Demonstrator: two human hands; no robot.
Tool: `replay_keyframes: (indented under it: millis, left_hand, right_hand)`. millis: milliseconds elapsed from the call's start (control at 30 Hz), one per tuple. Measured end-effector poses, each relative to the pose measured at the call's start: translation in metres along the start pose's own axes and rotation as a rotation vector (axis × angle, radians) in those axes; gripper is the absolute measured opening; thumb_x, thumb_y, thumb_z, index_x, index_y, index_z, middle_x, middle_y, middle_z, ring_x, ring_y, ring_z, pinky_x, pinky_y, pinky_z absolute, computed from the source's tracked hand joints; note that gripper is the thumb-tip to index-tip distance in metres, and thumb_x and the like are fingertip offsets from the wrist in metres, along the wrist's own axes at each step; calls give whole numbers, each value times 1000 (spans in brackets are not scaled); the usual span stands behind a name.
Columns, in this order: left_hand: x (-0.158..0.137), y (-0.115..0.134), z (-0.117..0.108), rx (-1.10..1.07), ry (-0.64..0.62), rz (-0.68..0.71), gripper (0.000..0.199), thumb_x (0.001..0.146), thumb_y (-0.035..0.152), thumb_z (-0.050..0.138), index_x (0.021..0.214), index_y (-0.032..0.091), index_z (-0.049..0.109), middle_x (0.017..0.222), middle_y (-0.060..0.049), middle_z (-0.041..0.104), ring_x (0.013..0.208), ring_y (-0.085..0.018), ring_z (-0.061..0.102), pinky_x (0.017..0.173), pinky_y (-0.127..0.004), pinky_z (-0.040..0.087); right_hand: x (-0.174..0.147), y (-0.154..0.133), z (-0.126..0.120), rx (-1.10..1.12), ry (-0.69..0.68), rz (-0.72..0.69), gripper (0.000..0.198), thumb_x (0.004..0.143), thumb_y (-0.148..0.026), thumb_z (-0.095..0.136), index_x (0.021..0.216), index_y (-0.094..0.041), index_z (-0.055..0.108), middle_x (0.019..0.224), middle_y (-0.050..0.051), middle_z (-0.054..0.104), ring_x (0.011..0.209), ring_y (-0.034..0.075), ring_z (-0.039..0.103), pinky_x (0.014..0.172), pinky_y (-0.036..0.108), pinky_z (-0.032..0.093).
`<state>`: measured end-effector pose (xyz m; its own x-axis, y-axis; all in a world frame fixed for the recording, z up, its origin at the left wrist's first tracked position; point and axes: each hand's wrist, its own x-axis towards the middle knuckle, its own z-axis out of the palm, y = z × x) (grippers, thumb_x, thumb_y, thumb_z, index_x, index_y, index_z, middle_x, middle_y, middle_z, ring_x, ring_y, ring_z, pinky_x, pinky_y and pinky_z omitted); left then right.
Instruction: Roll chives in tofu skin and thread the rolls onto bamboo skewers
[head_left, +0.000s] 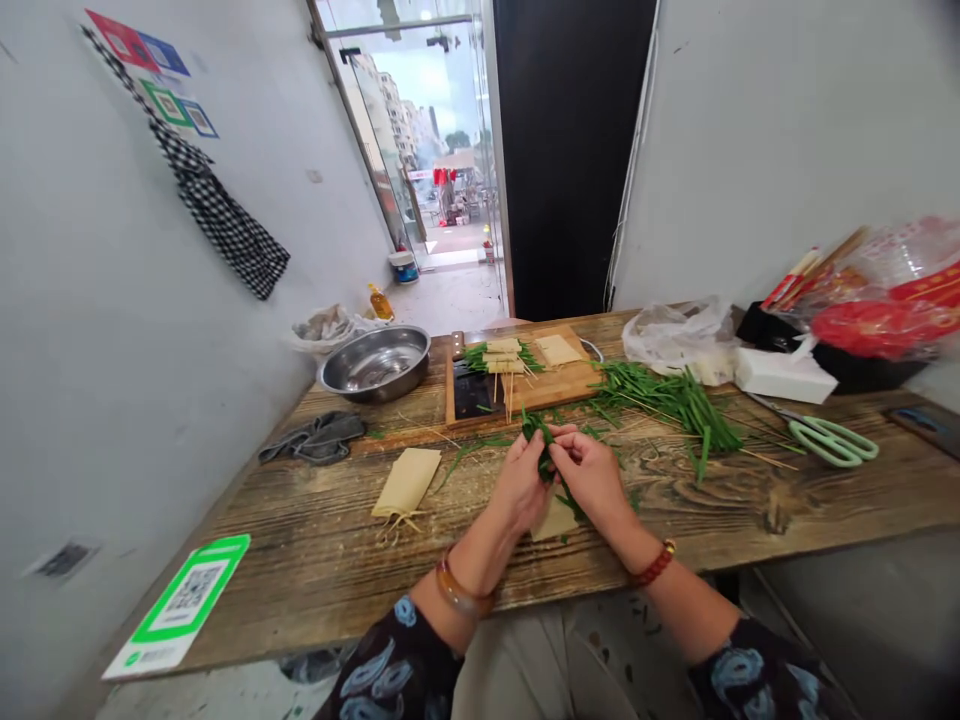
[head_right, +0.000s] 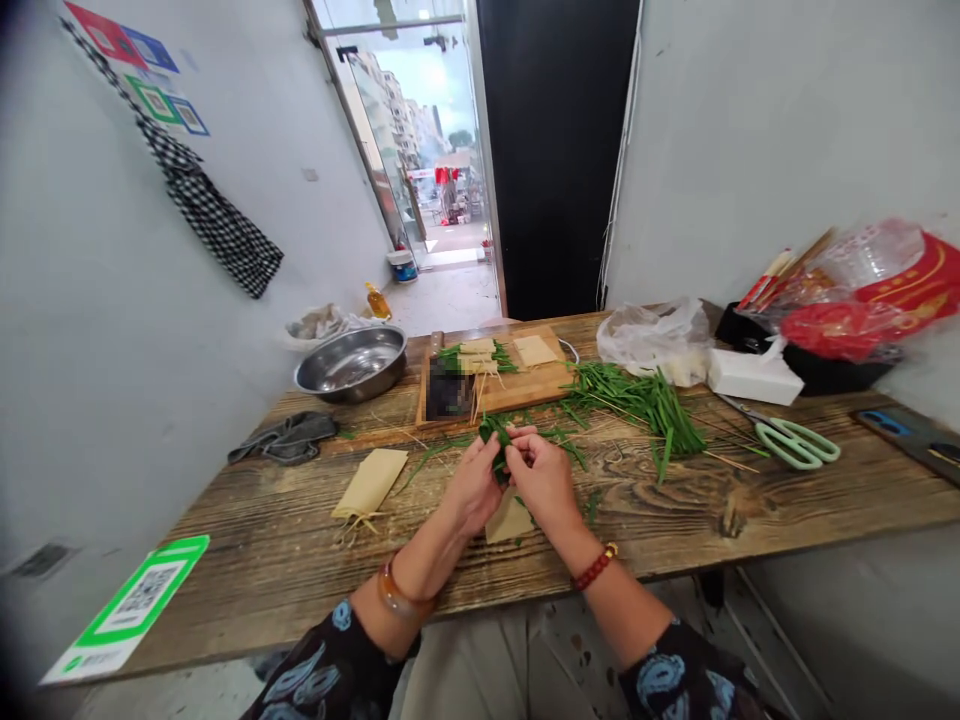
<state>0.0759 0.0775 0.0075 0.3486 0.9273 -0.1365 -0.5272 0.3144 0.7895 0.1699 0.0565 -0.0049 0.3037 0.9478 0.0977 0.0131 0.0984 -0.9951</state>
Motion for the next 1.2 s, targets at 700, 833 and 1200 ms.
replay_keyframes:
  millis: [700, 833, 1200]
  left_hand:
    - [-4, 17, -8, -182, -107, -40, 19, 84, 29, 63, 77, 15, 52, 71, -2, 64, 68, -17, 67, 85, -40, 51]
    - [-4, 19, -9, -190, -106, -27, 21, 81, 31, 66, 76, 16, 52, 63, 3, 57, 58, -11, 61, 86, -39, 52]
    - [-2, 13, -9, -113, -106, 18, 21, 82, 34, 64, 77, 15, 57, 78, -5, 69, 81, -18, 67, 85, -35, 49]
  right_hand:
    - [23, 14, -119, -1055, -106, -551, 46, 91, -29, 43, 135, -20, 48, 124, 14, 57, 105, 25, 58, 87, 40, 49]
    - [34, 29, -136, -1145, -193, -549, 33, 92, -33, 42, 108, -19, 67, 101, 11, 66, 94, 24, 61, 83, 38, 48]
    - [24, 15, -203, -1095, 28, -428, 27, 88, -39, 47, 76, -24, 66, 85, 14, 67, 81, 28, 61, 74, 43, 46]
